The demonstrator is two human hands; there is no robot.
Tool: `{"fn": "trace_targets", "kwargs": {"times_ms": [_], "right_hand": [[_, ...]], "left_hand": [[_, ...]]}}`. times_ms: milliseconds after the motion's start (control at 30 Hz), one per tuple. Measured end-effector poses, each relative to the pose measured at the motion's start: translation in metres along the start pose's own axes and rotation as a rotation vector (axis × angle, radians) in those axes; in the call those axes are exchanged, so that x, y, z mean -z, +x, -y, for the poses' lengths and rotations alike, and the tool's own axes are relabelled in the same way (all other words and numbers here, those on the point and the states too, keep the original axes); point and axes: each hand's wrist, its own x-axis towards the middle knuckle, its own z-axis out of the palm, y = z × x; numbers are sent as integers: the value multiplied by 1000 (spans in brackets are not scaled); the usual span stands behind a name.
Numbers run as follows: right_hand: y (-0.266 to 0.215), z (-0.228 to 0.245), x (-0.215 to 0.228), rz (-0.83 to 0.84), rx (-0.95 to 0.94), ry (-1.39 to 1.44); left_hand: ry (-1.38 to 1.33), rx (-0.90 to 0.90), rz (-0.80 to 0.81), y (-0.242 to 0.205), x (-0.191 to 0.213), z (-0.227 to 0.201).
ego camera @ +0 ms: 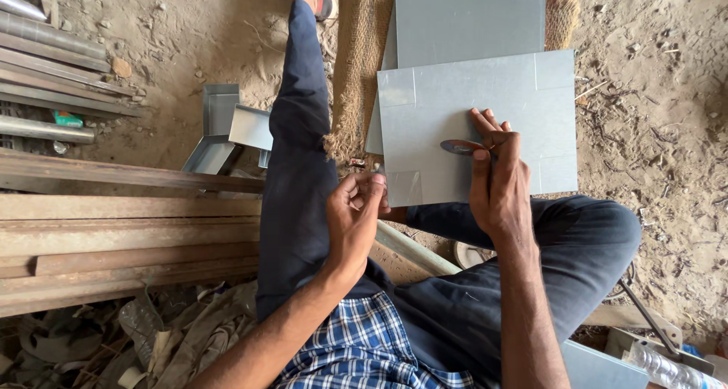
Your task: The person sits on the ground and applies small pieces of clear adhesive tape to the corners of a rectangular grey sheet. They use a circular orange object as a guide or tool while pressing the tape down. The person repeats this process on multiple sheets.
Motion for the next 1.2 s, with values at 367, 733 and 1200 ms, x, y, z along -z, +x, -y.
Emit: {"fn": "trace_targets", "kwargs": {"times_ms": [367,733,1200], "right_hand": [[0,-5,-3,7,-14,-21],[-3,-1,-7,-54,36,-42],[-7,21,-3,-23,-185,-146]], "left_hand": [[57,-34,5,0,0,1],[284,73,76,4,-6,3],[244,52,174,20,1,23]]}}
